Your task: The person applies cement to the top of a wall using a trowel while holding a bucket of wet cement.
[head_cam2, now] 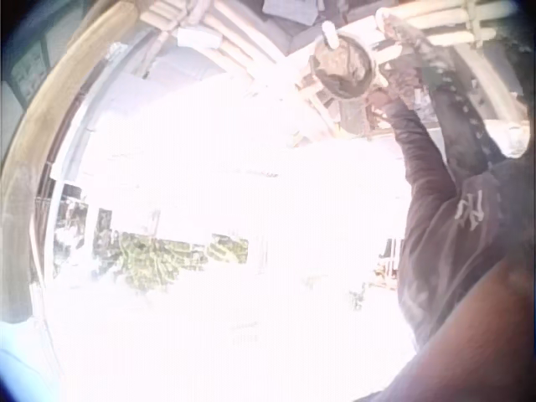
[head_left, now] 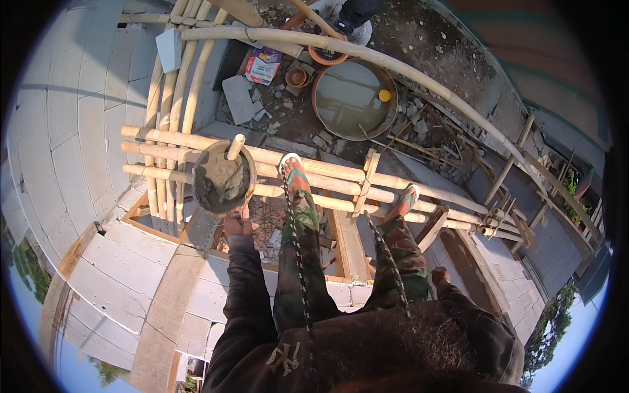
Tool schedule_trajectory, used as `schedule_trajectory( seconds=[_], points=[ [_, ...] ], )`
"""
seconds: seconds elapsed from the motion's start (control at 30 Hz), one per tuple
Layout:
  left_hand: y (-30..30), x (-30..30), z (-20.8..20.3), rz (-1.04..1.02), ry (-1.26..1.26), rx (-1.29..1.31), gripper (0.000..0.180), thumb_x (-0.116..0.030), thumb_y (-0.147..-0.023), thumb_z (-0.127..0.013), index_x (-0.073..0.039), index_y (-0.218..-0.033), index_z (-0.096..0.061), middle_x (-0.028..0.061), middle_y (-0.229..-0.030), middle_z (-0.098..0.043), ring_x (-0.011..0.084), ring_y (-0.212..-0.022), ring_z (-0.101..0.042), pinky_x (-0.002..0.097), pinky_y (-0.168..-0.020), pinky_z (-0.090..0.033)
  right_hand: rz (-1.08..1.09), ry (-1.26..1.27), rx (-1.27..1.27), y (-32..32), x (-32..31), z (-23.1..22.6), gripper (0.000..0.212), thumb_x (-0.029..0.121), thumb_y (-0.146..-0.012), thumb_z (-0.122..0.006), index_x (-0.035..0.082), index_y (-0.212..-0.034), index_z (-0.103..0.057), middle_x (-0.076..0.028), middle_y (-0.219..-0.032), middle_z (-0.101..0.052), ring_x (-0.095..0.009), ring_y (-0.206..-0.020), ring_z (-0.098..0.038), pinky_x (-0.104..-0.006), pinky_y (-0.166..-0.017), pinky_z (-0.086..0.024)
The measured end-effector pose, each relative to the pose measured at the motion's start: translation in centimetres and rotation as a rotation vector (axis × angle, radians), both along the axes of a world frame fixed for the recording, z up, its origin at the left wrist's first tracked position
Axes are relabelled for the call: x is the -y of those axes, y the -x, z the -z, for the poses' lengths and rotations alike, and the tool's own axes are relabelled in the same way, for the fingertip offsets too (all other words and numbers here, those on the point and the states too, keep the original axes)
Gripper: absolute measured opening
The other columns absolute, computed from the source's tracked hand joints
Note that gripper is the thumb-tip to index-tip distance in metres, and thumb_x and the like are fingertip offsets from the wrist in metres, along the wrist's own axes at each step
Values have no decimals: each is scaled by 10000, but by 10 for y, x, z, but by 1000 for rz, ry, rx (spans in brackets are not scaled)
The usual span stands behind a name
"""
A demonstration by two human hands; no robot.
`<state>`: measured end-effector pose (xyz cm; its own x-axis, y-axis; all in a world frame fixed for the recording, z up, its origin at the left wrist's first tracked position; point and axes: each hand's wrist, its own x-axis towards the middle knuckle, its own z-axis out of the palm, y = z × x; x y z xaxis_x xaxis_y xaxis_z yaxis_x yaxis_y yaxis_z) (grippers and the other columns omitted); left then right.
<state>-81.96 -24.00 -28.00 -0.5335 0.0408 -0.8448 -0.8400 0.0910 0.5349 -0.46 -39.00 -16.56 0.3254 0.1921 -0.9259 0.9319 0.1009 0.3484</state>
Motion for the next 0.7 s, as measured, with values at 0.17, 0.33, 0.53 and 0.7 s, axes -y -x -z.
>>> schedule_trajectory(
  seconds=[0.17, 0.33, 0.53, 0.7],
  points=[
    [-26, 47, 1, 873, -280, -268, 270, -178, -1002, -519, -30, -1208, -612, 133, -1230, -653, 288, -1173, -617, 483, -1070, -509, -86, -37, -224, 24, 15, 0, 319, 298, -905, -550, 55, -1004, -731, -178, -1076, -721, -389, -1055, -663, -460, -900, -537],
    [-117, 5, -55, 1558, -171, -710, 423, -62, -972, -531, -96, -1391, -482, 128, -1307, -613, 312, -1193, -608, 490, -1034, -529, 539, -576, -267, 59, -44, -1, 293, 248, -917, -577, 35, -1053, -725, -200, -1108, -711, -349, -1078, -667, -434, -946, -517],
    [-254, -74, -150, 885, -361, 157, 431, -8, -943, -585, -47, -1363, -499, 134, -1194, -655, 341, -1049, -659, 490, -879, -576, 1468, -998, -480, 47, -50, -22, 214, 146, -962, -638, 36, -1133, -704, -61, -1068, -717, -175, -990, -661, -298, -895, -522],
    [-375, -111, -233, 1067, -270, 139, 427, 87, -930, -505, -30, -1340, -490, 154, -1193, -647, 298, -981, -685, 445, -834, -607, 1674, -1160, -665, 36, -116, -125, 191, 163, -965, -674, 20, -1092, -684, -17, -1002, -676, -100, -915, -607, -249, -824, -492]
  ],
)
